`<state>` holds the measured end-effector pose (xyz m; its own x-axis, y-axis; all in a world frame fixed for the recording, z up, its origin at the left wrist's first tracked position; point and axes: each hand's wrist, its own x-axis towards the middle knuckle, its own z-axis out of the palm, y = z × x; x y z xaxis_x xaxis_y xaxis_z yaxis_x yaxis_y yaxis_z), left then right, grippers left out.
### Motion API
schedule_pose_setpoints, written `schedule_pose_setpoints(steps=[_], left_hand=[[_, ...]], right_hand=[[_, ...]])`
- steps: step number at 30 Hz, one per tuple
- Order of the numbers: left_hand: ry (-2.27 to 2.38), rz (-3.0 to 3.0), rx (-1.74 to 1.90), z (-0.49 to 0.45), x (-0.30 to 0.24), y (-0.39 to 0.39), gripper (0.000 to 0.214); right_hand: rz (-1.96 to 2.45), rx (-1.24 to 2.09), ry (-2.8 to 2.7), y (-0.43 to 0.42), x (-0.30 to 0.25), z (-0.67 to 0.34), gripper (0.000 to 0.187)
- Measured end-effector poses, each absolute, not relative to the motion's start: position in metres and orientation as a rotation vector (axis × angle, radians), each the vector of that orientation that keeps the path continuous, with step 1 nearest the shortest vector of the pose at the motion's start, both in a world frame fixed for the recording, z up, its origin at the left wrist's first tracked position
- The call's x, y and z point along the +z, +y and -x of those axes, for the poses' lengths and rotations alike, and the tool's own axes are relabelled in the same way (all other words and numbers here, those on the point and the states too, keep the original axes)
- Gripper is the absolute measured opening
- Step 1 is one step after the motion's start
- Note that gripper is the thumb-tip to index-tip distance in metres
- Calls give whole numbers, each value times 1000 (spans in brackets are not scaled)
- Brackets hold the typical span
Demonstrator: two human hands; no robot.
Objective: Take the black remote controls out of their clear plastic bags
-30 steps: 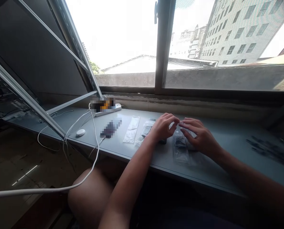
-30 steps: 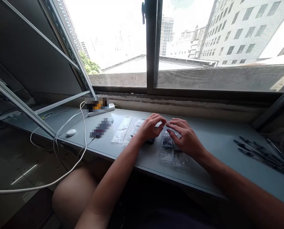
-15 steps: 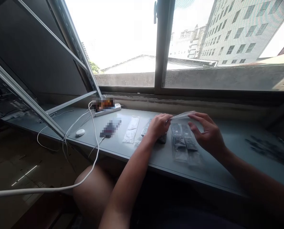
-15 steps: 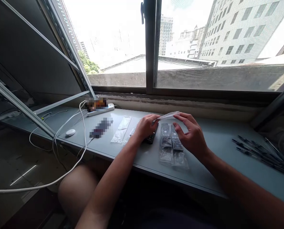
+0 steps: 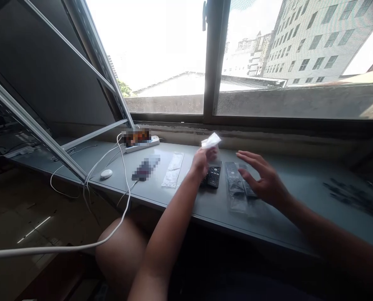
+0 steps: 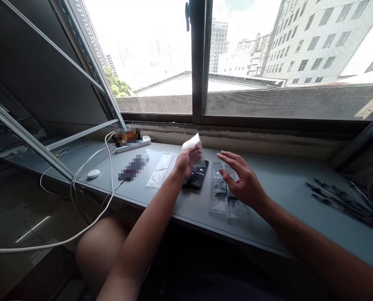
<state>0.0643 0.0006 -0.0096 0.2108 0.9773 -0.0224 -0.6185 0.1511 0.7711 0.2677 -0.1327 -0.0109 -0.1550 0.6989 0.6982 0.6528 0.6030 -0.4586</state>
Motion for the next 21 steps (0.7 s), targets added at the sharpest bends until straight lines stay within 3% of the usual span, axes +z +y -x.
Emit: schedule_pose_setpoints(steps=[9,17,21], left_hand=[[537,-538,1189,-66,-2,-11,31],[504,-617,1136,-66,-1,-14,16],[498,-534,1299,-64,-3,-6,22]], right_hand=[[1136,226,-2010,-129,-23,-269,52],[1150,283,-1980,-129,-22,-268,48],[1180,329,-1908,-130,-18,-269,41]])
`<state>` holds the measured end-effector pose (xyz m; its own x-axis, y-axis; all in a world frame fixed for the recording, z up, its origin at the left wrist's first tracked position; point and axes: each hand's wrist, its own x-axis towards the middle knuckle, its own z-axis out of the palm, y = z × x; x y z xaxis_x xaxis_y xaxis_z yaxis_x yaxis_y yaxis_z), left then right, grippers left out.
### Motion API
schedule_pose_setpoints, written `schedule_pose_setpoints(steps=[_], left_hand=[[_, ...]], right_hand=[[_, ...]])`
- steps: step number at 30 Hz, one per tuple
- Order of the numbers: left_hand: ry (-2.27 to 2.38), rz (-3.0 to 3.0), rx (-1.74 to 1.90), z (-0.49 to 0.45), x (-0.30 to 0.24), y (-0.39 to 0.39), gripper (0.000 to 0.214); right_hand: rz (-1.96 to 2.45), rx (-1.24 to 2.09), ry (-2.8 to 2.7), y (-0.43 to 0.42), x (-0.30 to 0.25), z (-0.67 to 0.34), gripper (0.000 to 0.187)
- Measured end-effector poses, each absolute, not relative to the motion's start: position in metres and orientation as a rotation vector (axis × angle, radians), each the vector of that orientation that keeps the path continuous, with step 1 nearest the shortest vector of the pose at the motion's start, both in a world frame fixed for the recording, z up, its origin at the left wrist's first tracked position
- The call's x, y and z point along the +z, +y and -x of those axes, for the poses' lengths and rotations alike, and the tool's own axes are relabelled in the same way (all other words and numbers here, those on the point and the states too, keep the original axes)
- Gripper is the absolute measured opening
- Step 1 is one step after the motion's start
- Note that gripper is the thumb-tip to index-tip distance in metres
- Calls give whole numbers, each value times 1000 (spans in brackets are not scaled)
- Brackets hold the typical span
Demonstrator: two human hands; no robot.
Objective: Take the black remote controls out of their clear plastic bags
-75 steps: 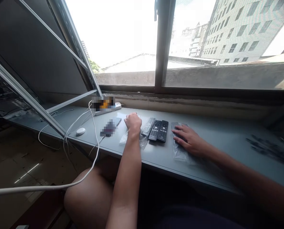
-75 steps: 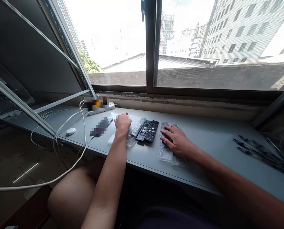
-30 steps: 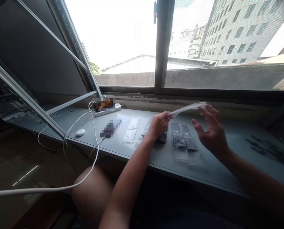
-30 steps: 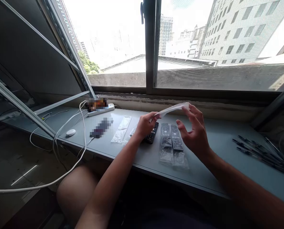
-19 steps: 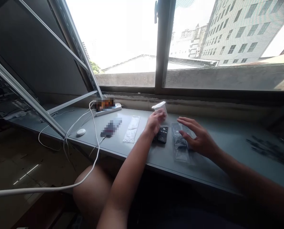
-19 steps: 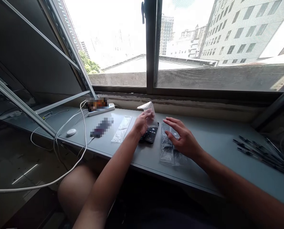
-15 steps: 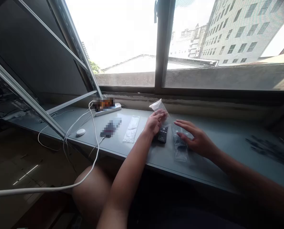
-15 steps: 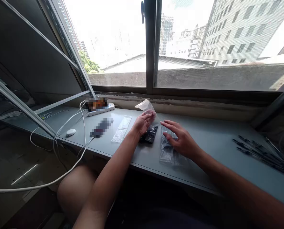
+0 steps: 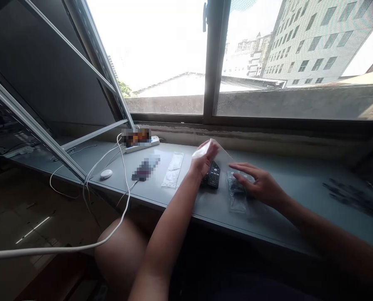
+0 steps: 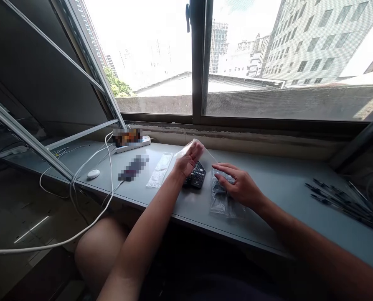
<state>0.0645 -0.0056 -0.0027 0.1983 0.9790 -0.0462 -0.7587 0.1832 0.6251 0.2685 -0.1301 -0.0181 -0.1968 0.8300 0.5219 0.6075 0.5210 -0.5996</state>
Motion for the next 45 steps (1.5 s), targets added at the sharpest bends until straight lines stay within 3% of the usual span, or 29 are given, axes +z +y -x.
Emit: schedule_pose_setpoints(steps=[7,15,22,28,37,45], left_hand=[[527,-571,1491,-60,0,-1,18],[553,-648,1548,-56,-6,5,29],[572,-902,1262,-60,-6,-8,29],[501,-1161,1001,-64,-16,-12,47],[612,-1155,1151,-63,-17,-8,48],[665,-1195,1112,-62,-16,-12,50]], right_hand=[[1239,370,-1838,-128,-20,-272,38],[1306,376,-1816,-130,-13,-271,37],[1228,462,-1718,-134,-7,-268,35],[1150,572,-1638,-134,-7,-268,37],[1065,210,-1795,-137,-11,-264,41],[1062,145,-1865,-136,-12,-266,46]])
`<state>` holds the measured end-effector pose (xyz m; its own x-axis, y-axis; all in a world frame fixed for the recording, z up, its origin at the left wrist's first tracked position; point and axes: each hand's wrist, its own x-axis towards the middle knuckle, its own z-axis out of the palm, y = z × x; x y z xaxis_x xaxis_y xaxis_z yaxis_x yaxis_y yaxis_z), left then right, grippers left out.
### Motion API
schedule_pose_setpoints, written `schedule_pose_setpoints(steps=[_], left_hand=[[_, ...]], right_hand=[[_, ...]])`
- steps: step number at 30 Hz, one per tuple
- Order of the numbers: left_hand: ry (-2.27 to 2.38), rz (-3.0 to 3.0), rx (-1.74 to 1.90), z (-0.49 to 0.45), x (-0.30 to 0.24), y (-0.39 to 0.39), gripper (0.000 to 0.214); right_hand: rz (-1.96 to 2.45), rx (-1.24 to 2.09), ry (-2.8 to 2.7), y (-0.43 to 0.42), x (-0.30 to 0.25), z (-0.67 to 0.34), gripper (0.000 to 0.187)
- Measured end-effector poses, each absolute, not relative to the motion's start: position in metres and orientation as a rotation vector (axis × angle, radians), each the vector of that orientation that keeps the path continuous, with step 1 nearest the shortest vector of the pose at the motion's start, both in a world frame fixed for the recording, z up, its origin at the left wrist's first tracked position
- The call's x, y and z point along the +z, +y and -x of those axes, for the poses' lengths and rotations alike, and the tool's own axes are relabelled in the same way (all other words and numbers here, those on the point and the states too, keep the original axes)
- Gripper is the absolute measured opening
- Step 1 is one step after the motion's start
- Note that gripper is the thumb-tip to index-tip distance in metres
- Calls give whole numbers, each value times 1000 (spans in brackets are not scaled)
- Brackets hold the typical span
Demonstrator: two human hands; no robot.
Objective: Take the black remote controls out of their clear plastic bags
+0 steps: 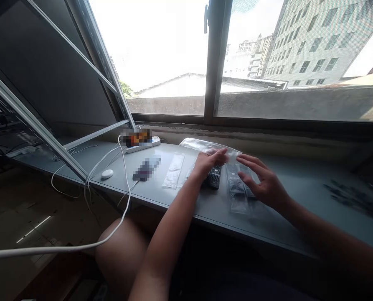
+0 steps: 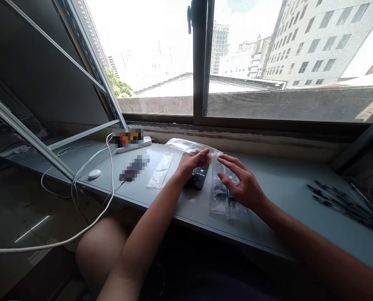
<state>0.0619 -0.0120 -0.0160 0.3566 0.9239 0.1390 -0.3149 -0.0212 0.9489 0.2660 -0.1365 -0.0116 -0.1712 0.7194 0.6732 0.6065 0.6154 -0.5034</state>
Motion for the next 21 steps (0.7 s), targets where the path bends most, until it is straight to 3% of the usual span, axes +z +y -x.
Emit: schedule_pose_setpoints(steps=[7,16,21], left_hand=[[605,-1297,1044,-64,-16,-16,55],[676,-1049,1121,-61,-15,-10,35],[717,-1048,1098,-61,-13,-9,38]], right_hand=[[1075,121,-1886,-134,-17,-268,48],[1052,137,-1884,-135,-11,-266,47],[1045,125,-1879,-137,-10,-265,49]])
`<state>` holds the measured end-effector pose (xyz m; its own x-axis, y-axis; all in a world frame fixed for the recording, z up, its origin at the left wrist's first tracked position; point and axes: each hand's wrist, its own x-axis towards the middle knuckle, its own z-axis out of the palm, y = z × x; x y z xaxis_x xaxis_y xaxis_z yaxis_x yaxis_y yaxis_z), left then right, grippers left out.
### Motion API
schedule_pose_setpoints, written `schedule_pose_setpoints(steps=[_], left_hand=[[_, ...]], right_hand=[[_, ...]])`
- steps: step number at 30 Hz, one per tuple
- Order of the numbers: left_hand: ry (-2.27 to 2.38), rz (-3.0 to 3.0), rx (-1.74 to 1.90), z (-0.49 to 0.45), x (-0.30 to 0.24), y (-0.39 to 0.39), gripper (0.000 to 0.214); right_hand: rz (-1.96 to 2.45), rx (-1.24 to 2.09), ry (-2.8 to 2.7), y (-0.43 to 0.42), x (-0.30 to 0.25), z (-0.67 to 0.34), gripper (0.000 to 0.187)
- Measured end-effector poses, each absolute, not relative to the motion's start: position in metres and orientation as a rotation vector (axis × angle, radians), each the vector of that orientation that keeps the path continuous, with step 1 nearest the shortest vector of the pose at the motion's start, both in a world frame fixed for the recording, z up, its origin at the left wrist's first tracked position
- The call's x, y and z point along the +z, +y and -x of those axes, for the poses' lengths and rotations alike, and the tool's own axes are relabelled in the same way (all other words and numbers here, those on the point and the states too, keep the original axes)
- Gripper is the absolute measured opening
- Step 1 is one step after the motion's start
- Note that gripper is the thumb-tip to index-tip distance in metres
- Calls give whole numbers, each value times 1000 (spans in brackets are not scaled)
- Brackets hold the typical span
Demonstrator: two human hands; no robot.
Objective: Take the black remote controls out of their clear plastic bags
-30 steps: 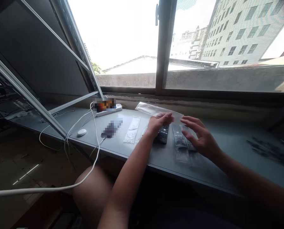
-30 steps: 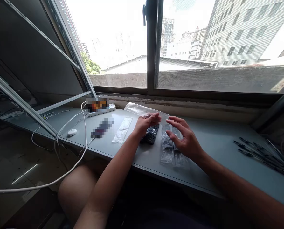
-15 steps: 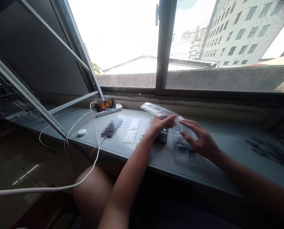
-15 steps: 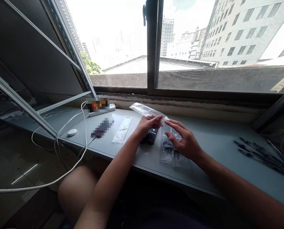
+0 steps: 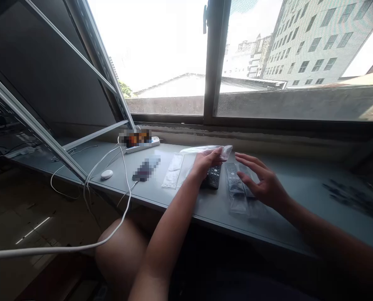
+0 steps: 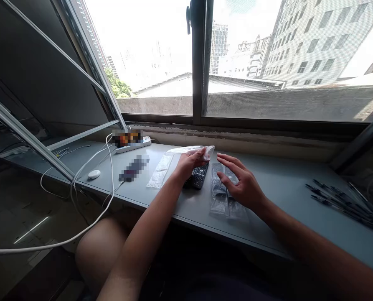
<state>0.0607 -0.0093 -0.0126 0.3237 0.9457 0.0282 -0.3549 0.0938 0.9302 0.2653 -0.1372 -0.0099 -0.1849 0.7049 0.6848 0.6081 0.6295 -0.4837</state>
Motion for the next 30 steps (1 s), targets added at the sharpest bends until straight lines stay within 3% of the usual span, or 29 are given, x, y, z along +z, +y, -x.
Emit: schedule_pose_setpoints(steps=[11,19,26,30], left_hand=[[627,-1300,939,-59,-17,-12,66],[635,-1280,967,-62,-17,-13,63],[612,-1285,946,-61,-17,-14,62],[629,-1273,971,-62,-16,-16,54]], right_hand=[[948,-42,-1964,-131,-15,-267,52],[954,-113,-1977,-128,-17,-268,43],[973,-133,-1978,-125,-21,-273,46],[1003,-104,-1964,-124,-22,-274,32]])
